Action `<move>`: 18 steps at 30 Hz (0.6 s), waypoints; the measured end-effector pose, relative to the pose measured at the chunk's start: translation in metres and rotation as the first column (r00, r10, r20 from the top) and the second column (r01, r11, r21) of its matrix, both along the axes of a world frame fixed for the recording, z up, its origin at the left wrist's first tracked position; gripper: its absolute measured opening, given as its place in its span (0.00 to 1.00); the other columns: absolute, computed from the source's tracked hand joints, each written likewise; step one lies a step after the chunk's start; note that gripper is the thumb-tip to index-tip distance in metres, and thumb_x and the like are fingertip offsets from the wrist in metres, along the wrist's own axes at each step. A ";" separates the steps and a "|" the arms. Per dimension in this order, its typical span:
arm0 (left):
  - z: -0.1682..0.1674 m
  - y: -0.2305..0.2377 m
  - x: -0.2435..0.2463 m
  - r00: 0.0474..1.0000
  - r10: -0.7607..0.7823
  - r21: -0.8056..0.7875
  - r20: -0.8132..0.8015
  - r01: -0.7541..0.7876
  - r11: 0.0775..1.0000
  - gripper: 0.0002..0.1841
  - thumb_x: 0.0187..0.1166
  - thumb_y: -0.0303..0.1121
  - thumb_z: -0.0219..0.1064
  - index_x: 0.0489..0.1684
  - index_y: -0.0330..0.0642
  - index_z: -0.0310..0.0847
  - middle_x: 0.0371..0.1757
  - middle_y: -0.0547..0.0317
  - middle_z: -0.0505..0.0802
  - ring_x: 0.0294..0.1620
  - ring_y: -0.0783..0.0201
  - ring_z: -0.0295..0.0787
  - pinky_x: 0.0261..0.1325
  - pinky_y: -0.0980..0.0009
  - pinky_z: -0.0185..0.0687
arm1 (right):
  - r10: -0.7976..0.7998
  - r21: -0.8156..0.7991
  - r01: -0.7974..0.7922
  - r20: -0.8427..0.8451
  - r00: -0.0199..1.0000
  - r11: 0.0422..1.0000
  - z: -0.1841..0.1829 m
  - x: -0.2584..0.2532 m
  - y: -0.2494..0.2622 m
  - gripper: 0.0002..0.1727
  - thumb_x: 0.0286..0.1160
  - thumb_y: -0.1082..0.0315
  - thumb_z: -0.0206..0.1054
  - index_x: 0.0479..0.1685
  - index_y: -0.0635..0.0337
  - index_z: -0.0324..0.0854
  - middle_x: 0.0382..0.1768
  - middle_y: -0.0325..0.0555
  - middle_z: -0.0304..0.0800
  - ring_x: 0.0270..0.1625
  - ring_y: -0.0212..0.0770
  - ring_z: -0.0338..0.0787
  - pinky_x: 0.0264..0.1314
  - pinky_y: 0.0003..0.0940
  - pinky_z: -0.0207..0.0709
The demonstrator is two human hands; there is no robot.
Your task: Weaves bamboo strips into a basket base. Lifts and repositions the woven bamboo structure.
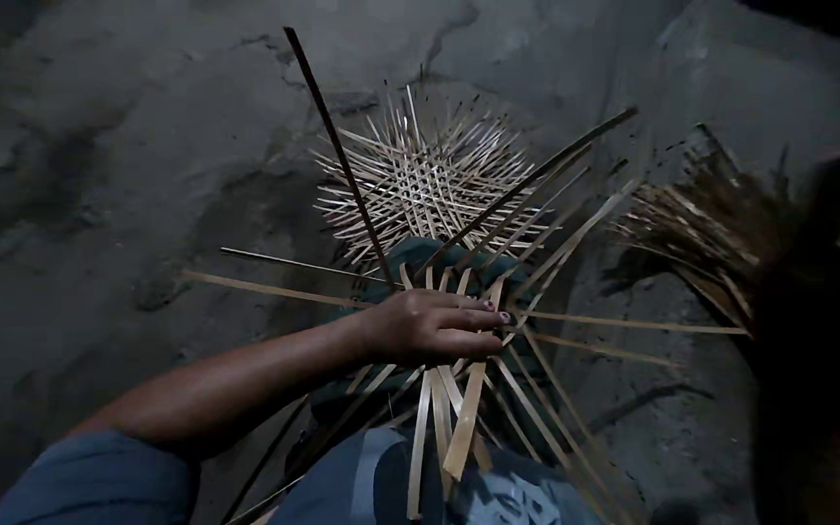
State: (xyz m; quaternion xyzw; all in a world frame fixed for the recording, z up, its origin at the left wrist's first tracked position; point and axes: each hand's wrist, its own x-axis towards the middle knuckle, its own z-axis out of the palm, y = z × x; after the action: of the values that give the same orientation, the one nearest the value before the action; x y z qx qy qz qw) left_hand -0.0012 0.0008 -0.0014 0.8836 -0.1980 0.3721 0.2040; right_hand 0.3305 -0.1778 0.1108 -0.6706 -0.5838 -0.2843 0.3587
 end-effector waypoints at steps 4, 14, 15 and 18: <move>0.000 0.002 -0.004 1.000 -0.006 0.001 -0.006 0.006 1.000 0.12 0.92 0.31 0.56 0.58 0.41 0.85 0.64 0.43 0.93 0.68 0.51 0.90 0.71 0.60 0.86 | 0.215 -0.162 -0.223 -0.067 0.974 0.961 -0.057 -0.056 0.034 0.17 0.86 0.68 0.63 0.68 0.61 0.85 0.57 0.59 0.86 0.60 0.50 0.87 0.67 0.44 0.81; -0.001 0.002 -0.002 1.000 0.015 -0.010 0.004 -0.015 1.000 0.11 0.91 0.29 0.56 0.58 0.40 0.85 0.63 0.44 0.93 0.68 0.52 0.91 0.70 0.60 0.86 | 0.263 -0.166 -0.290 -0.164 0.951 0.943 -0.066 -0.059 0.039 0.22 0.87 0.67 0.53 0.76 0.54 0.81 0.60 0.57 0.82 0.56 0.45 0.84 0.58 0.38 0.81; -0.001 0.002 -0.001 1.000 0.020 -0.012 0.013 -0.019 1.000 0.11 0.91 0.29 0.57 0.57 0.40 0.86 0.63 0.45 0.94 0.67 0.53 0.91 0.69 0.61 0.87 | 0.281 -0.190 -0.316 -0.191 0.941 0.930 -0.065 -0.060 0.039 0.21 0.87 0.67 0.54 0.74 0.54 0.83 0.60 0.56 0.83 0.59 0.45 0.84 0.62 0.40 0.81; 0.004 0.007 0.002 1.000 -0.002 -0.043 -0.007 0.002 0.999 0.11 0.90 0.28 0.58 0.56 0.39 0.87 0.63 0.47 0.94 0.68 0.56 0.91 0.70 0.63 0.86 | 0.284 -0.311 -0.372 -0.293 0.913 0.875 -0.083 -0.059 0.043 0.17 0.82 0.70 0.60 0.64 0.56 0.89 0.57 0.53 0.90 0.59 0.43 0.89 0.65 0.39 0.84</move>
State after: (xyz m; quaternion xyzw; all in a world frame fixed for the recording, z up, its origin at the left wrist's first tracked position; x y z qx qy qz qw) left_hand 0.0008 0.0073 0.0031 0.8801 -0.1901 0.3731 0.2239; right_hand 0.2717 -0.1346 0.0282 -0.6444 -0.6842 -0.0246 0.3406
